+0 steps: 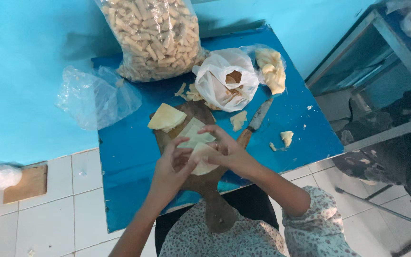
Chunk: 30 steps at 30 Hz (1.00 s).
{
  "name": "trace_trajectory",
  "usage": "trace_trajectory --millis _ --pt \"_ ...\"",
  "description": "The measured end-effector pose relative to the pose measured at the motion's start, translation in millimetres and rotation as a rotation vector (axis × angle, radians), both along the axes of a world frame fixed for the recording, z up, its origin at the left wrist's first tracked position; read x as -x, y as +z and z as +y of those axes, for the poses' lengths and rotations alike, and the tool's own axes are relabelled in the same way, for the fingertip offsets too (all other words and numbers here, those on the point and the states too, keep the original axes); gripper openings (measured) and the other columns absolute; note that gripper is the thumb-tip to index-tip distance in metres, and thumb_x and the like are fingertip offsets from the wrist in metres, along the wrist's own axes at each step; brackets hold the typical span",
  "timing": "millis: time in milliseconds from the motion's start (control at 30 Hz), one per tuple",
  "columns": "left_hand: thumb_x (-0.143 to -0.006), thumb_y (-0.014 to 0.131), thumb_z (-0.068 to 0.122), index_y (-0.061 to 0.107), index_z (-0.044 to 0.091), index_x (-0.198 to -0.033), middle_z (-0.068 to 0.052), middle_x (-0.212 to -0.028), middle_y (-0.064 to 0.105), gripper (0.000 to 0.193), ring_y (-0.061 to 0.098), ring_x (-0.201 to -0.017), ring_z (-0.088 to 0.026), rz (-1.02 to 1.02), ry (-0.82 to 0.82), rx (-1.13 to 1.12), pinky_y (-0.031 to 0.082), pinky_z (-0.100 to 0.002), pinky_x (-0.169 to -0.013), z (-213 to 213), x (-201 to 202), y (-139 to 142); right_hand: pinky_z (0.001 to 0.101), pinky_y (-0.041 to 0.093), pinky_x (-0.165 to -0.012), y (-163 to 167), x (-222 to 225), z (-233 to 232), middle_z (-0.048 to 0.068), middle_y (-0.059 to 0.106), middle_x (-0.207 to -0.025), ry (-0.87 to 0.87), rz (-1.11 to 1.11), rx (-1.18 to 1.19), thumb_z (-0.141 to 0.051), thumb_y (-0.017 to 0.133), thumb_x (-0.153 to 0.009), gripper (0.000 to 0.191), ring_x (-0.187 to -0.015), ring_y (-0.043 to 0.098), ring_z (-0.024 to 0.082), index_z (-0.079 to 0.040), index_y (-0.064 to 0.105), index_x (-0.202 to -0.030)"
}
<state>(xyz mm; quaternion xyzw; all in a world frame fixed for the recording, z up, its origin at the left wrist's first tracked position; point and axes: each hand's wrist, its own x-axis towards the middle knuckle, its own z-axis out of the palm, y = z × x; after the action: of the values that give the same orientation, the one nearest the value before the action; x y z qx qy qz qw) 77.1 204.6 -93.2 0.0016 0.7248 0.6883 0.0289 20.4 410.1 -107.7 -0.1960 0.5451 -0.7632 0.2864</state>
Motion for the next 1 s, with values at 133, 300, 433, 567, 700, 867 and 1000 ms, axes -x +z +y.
trace_trajectory --millis 133,300,433,567,700,867,1000 --pt "-0.084 0.077 0.007 0.053 0.008 -0.134 -0.014 -0.087 0.077 0.055 0.081 -0.081 -0.023 0.018 0.080 0.297 0.063 -0.031 -0.065 9 -16 -22 0.0332 0.052 -0.093 1 -19 3 0.013 0.052 -0.132 -0.004 0.419 -0.170 0.010 0.065 -0.083 0.077 -0.121 0.059 0.021 -0.008 0.034 -0.152" --pt "-0.087 0.073 0.004 0.052 0.008 -0.134 -0.013 -0.086 0.077 0.051 0.080 -0.077 -0.023 0.054 0.139 0.437 0.063 -0.035 -0.061 19 -25 -36 0.0358 0.057 -0.088 1 -25 2 0.015 0.062 -0.115 -0.168 0.585 -0.568 0.005 0.075 -0.079 0.079 -0.104 0.070 0.024 -0.011 0.036 -0.147" --pt "-0.087 0.073 0.003 0.050 0.006 -0.136 -0.014 -0.086 0.072 0.054 0.076 -0.078 -0.031 0.115 0.118 0.541 0.059 -0.040 -0.060 20 -26 -34 0.0346 0.061 -0.066 0 -26 -2 0.010 0.062 -0.097 -0.197 0.451 -0.725 -0.003 0.077 -0.082 0.074 -0.088 0.072 0.022 -0.015 0.038 -0.144" --pt "-0.085 0.073 0.002 0.050 0.004 -0.134 -0.016 -0.083 0.068 0.055 0.071 -0.080 -0.038 0.156 0.083 0.631 0.054 -0.047 -0.064 17 -26 -30 0.0337 0.059 -0.065 -2 -32 -1 0.009 0.058 -0.093 -0.219 0.534 -0.687 0.000 0.077 -0.082 0.075 -0.081 0.068 0.022 -0.014 0.038 -0.144" --pt "-0.084 0.073 0.002 0.052 0.004 -0.131 -0.016 -0.082 0.067 0.052 0.071 -0.079 -0.036 0.163 0.059 0.632 0.055 -0.046 -0.066 16 -23 -26 0.0341 0.057 -0.065 1 -34 3 0.010 0.058 -0.090 -0.179 0.507 -0.729 -0.003 0.077 -0.080 0.077 -0.078 0.067 0.023 -0.014 0.038 -0.146" --pt "-0.085 0.076 0.013 0.060 0.002 -0.122 -0.020 -0.094 0.067 0.042 0.068 -0.085 -0.040 0.269 0.090 0.852 0.054 -0.048 -0.069 6 -18 -18 0.0425 0.054 -0.071 16 -39 10 0.021 0.058 -0.115 -0.356 1.018 -0.759 -0.014 0.084 -0.071 0.087 -0.097 0.063 0.039 -0.007 0.036 -0.143" --pt "-0.086 0.075 0.012 0.067 0.002 -0.105 -0.019 -0.105 0.066 0.023 0.063 -0.100 -0.040 0.514 0.158 1.027 0.054 -0.048 -0.082 -22 18 -6 0.0392 0.054 -0.065 33 -25 14 0.013 0.060 -0.101 -0.383 0.928 -0.838 -0.020 0.086 -0.076 0.071 -0.084 0.065 0.029 -0.010 0.049 -0.136"
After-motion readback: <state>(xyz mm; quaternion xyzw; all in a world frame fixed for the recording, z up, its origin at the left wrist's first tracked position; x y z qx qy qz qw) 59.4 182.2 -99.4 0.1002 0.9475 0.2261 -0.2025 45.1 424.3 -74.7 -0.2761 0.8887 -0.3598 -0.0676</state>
